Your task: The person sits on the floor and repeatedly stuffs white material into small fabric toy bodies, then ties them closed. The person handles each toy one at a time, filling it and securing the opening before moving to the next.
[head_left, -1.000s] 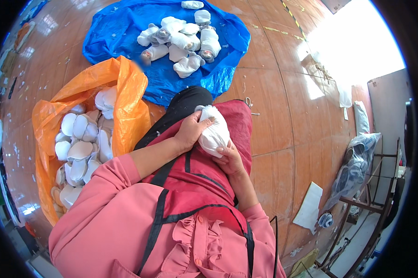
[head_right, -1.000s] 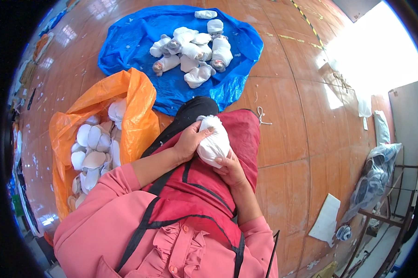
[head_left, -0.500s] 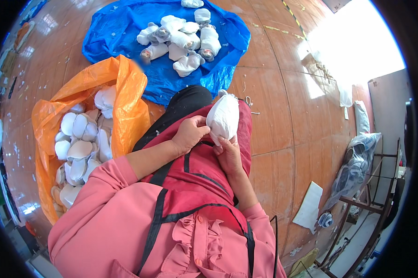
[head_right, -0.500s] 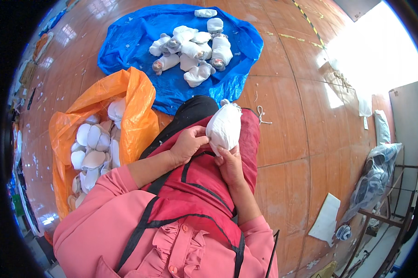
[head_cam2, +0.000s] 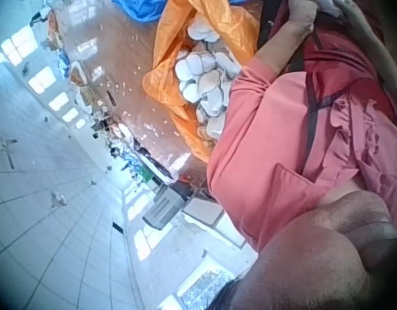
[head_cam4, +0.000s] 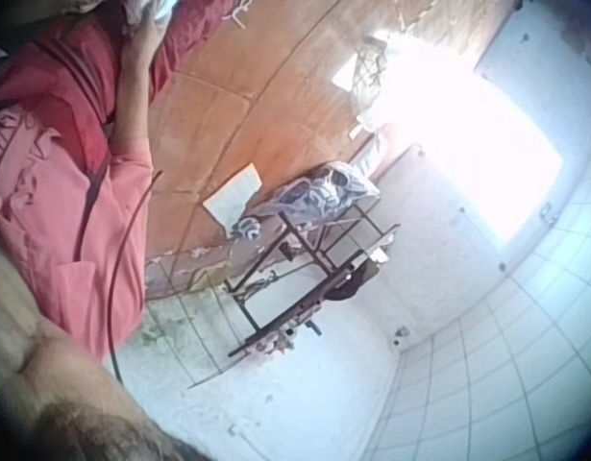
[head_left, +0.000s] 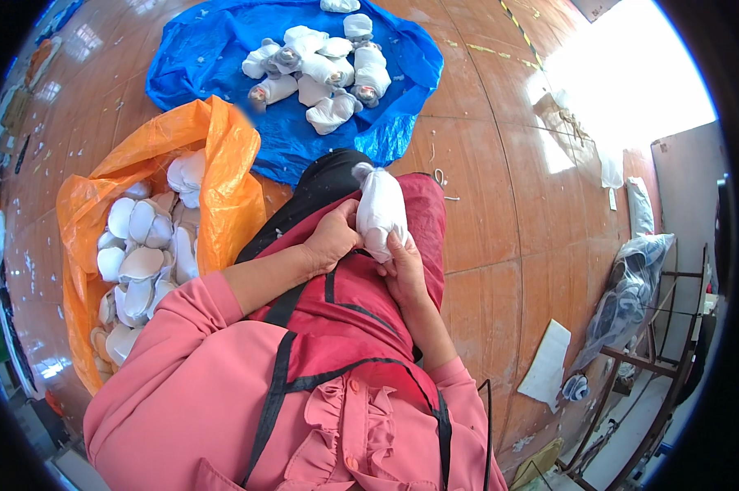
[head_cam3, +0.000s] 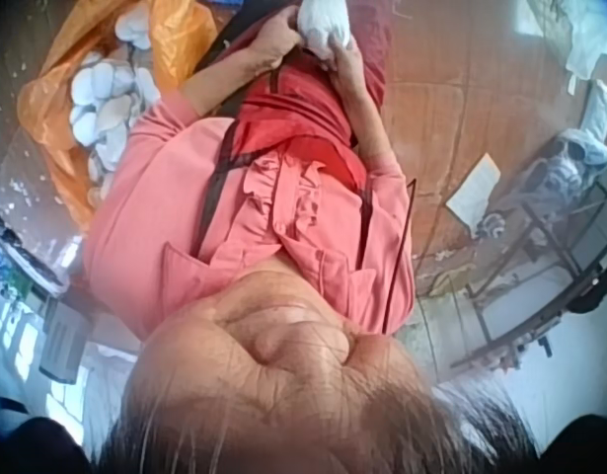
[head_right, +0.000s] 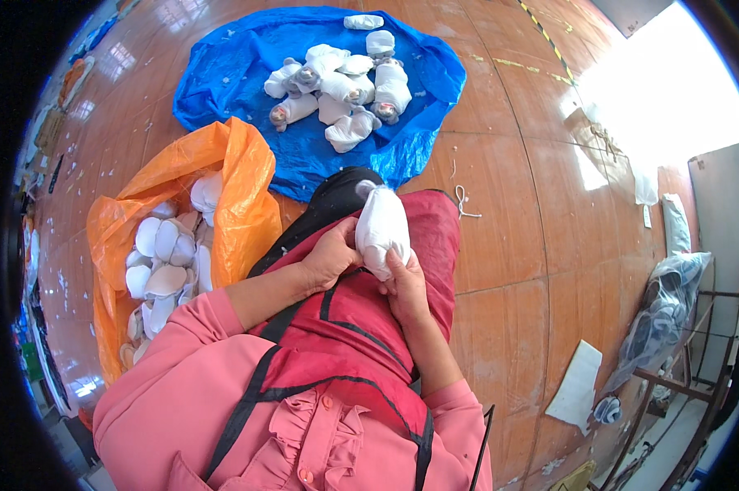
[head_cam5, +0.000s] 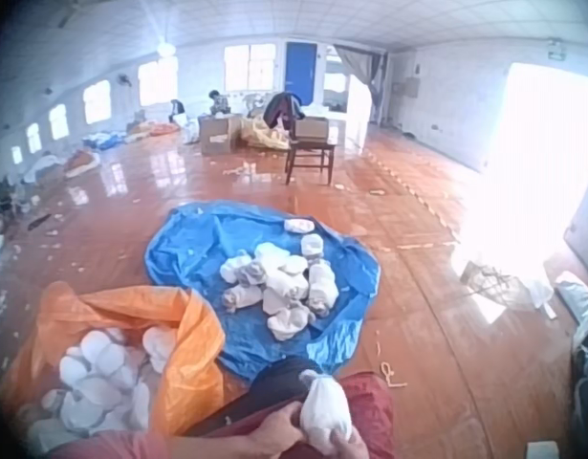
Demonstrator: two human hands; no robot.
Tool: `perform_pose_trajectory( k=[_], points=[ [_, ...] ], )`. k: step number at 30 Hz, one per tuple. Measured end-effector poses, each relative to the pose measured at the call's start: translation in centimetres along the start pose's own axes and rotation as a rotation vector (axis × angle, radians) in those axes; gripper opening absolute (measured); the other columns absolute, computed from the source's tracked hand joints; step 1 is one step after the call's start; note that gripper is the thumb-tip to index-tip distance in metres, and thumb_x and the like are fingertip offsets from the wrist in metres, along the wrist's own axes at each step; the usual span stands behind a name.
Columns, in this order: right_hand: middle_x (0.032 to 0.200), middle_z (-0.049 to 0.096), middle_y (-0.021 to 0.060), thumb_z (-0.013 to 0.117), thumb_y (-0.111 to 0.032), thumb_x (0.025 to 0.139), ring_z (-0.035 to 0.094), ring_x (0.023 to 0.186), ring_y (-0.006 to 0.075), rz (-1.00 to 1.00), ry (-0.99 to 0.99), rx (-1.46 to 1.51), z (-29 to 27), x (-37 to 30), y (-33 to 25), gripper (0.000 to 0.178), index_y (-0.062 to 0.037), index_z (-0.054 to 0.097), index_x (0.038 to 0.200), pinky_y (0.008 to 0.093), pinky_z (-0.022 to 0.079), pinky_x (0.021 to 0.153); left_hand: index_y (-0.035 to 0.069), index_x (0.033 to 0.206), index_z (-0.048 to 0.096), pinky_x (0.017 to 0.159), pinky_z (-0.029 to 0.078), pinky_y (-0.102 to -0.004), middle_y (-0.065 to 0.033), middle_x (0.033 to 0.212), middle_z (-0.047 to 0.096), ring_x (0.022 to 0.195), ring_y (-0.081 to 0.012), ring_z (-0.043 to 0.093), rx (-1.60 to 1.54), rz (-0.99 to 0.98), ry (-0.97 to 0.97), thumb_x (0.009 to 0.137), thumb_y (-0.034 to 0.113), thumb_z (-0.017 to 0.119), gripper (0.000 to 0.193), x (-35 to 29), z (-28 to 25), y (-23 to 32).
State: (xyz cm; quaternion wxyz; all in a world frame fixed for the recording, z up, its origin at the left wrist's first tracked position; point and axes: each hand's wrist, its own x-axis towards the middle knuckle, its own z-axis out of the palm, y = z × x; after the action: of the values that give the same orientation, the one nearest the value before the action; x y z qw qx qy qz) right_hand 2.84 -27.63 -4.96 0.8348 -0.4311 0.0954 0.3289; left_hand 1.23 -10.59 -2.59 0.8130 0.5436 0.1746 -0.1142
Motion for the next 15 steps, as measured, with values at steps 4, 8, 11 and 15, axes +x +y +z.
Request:
perform_pose_trajectory(
  k=[4, 8, 11, 15],
  points=[
    [0.075, 0.057, -0.0017, 0.059, -0.034, 0.099, 0.032, 0.041, 0.0032, 0.062, -0.096, 0.117, -1.1, 0.0, 0.0, 0.030, -0.0100, 0.053, 0.115, 0.0207, 0.031, 0.040, 0.005, 0.130, 0.048, 0.096, 0.051, -0.0328, -0.0069, 0.123, 0.060, 0.114, -0.0203, 0.060, -0.125, -0.053, -0.112, 0.075, -0.015, 0.065, 0.060, -0.4, 0.1, 0.7],
    [0.075, 0.056, -0.0021, 0.058, -0.036, 0.099, 0.031, 0.040, 0.0030, 0.115, -0.163, 0.210, -2.1, -0.1, -0.2, 0.031, -0.0108, 0.053, 0.117, 0.0201, 0.030, 0.039, 0.007, 0.132, 0.046, 0.096, 0.051, -0.0327, -0.0064, 0.122, 0.060, 0.114, -0.0200, 0.060, -0.138, -0.016, -0.133, 0.076, -0.015, 0.064, 0.063, 0.0, 0.1, 0.2],
    [0.076, 0.056, -0.0022, 0.058, -0.034, 0.099, 0.030, 0.040, 0.0029, 0.150, -0.146, 0.246, -1.7, -0.3, -0.6, 0.031, -0.0108, 0.052, 0.119, 0.0199, 0.029, 0.039, 0.006, 0.131, 0.045, 0.096, 0.051, -0.0334, -0.0073, 0.122, 0.060, 0.114, -0.0198, 0.060, -0.131, 0.002, -0.151, 0.079, -0.010, 0.065, 0.058, -0.2, 0.1, 0.5],
    [0.078, 0.058, -0.0017, 0.061, -0.028, 0.097, 0.035, 0.042, 0.0035, 0.060, -0.114, 0.150, -1.3, -0.4, -0.7, 0.030, -0.0101, 0.052, 0.120, 0.0200, 0.031, 0.038, 0.004, 0.131, 0.045, 0.095, 0.051, -0.0350, -0.0092, 0.121, 0.060, 0.114, -0.0198, 0.060, -0.285, -0.225, -0.188, 0.088, 0.011, 0.068, 0.050, 0.0, -1.3, 2.7]
  ],
)
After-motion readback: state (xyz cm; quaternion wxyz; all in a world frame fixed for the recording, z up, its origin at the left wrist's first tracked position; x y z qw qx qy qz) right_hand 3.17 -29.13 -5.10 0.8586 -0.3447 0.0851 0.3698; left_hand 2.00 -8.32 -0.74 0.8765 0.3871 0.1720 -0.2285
